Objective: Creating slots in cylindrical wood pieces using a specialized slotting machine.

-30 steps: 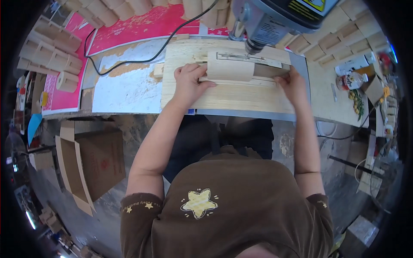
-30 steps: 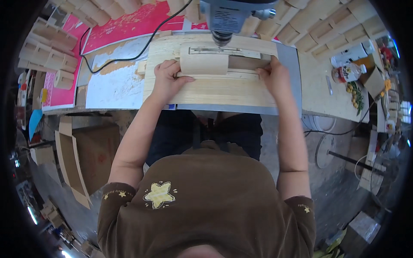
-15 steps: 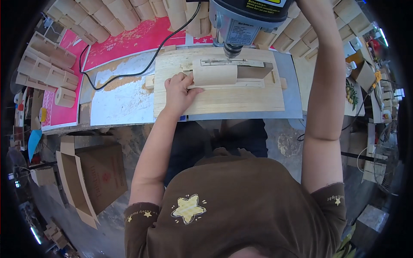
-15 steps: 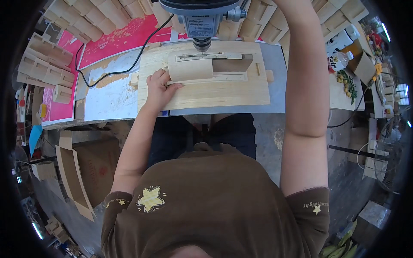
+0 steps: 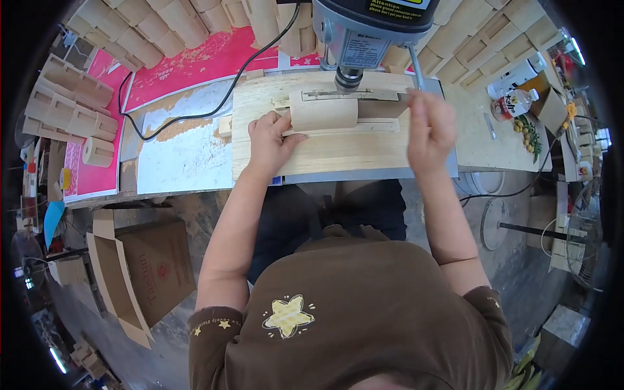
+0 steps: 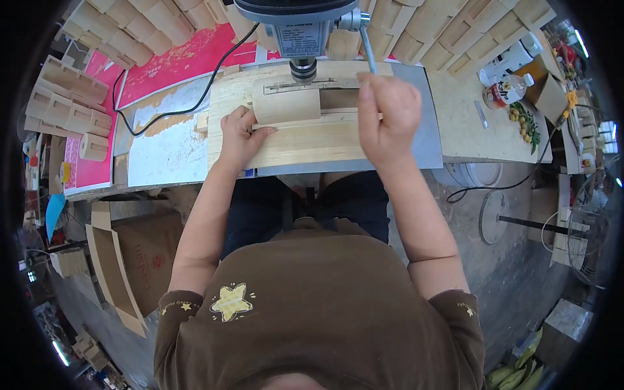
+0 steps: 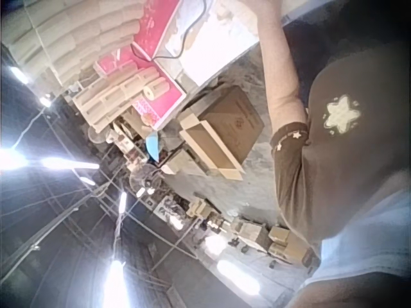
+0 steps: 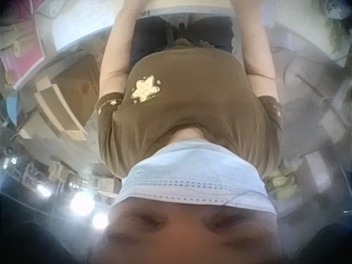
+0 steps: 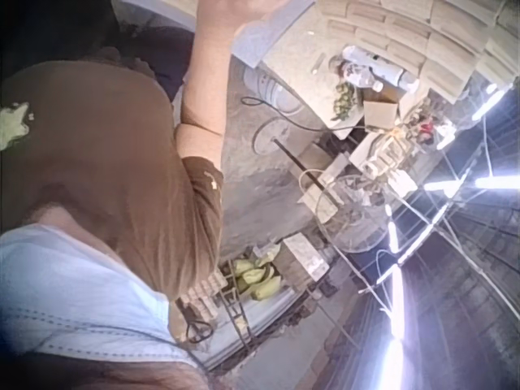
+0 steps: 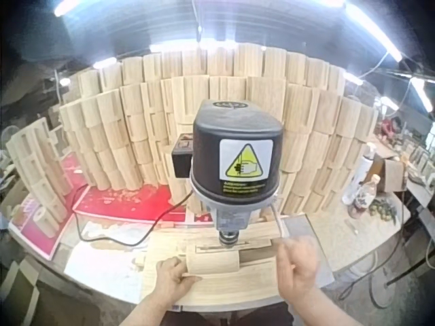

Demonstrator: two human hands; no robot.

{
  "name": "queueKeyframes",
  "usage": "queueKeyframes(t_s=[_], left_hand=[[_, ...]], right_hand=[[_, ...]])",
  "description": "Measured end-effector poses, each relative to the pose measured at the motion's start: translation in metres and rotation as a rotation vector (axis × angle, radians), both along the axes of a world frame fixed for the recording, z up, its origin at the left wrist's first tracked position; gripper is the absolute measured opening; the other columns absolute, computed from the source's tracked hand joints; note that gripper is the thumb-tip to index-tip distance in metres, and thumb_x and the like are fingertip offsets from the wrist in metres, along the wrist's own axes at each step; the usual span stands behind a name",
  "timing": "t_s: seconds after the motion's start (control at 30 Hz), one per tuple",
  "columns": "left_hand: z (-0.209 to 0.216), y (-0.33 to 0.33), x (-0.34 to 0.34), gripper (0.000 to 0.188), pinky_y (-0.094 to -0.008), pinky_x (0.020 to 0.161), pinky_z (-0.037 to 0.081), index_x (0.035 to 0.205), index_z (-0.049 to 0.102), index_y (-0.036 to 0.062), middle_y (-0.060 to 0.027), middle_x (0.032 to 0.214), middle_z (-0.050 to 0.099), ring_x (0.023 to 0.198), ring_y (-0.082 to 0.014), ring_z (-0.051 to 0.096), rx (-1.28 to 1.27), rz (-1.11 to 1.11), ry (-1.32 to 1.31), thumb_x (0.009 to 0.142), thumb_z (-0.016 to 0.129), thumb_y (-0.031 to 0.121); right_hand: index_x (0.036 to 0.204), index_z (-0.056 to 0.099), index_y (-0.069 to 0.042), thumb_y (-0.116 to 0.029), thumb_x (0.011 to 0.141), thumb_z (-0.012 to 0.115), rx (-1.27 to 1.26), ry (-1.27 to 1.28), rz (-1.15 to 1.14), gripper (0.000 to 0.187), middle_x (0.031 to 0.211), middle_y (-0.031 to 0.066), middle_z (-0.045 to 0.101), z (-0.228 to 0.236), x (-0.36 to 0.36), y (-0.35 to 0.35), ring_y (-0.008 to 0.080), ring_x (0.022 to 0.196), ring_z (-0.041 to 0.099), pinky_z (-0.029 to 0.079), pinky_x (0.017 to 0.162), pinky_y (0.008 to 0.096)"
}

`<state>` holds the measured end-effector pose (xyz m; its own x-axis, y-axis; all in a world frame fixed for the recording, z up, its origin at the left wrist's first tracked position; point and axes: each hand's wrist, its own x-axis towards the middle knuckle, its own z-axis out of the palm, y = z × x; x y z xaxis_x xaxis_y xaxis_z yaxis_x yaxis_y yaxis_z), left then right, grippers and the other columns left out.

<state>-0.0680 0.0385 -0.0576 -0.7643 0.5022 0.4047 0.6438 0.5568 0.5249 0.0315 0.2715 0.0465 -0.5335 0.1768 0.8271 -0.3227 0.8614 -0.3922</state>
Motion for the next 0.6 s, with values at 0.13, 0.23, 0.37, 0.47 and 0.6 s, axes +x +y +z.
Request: queueKeyframes(t_s=[0.13,0.23,0.37,0.47,0.6], left_hand=[[-0.005,0.001,-0.002,0.047,-0.0360,0.075,0.029,0.106,0.063,0.0136,0.0002,0.071,0.049,0.073,-0.0186,0.050,0.021,-0.012,0.000,0.062,0.077,0.022],[-0.006,0.000,-0.002,0.047,-0.0360,0.075,0.029,0.106,0.063,0.0139,0.0002,0.071,0.049,0.072,-0.0184,0.050,0.027,-0.011,0.007,0.062,0.077,0.022],[-0.007,-0.003,-0.002,0.047,-0.0359,0.075,0.029,0.105,0.063,0.0130,0.0001,0.071,0.050,0.071,-0.0182,0.050,0.005,-0.008,-0.030,0.061,0.077,0.022],[-0.006,-0.002,0.004,0.048,-0.0367,0.075,0.029,0.106,0.063,0.0131,-0.0001,0.072,0.051,0.072,-0.0188,0.050,0.006,0.048,0.032,0.061,0.077,0.022],[-0.006,0.044,0.007,0.049,-0.0376,0.076,0.029,0.109,0.063,0.0151,-0.0001,0.073,0.051,0.075,-0.0194,0.051,0.020,-0.011,0.104,0.062,0.077,0.023]], right_hand=[[0.091,0.063,-0.004,-0.006,0.080,0.060,-0.031,0.088,0.024,0.011,0.070,0.0063,0.056,-0.032,-0.014,0.002,0.0241,0.065,0.052,0.038,0.071,0.0328],[0.090,0.063,-0.004,-0.005,0.078,0.060,-0.006,0.065,0.051,0.012,0.069,0.0074,0.055,-0.027,-0.014,0.003,0.0246,0.065,0.051,0.038,0.070,0.0333],[0.085,0.063,-0.002,-0.008,0.084,0.055,0.086,0.056,0.063,0.010,0.063,0.0051,0.052,0.024,-0.006,0.015,0.0168,0.059,0.049,0.039,0.059,0.0292],[0.068,0.054,-0.003,-0.019,0.085,0.055,0.037,0.060,0.009,0.023,0.052,0.0106,0.045,0.098,-0.046,0.020,0.0229,0.046,0.047,0.036,0.046,0.0326],[0.079,0.061,0.006,-0.026,0.087,0.044,0.026,-0.286,-0.163,0.036,0.069,0.0200,0.059,0.151,-0.103,0.047,0.0301,0.066,0.058,0.044,0.062,0.0347]])
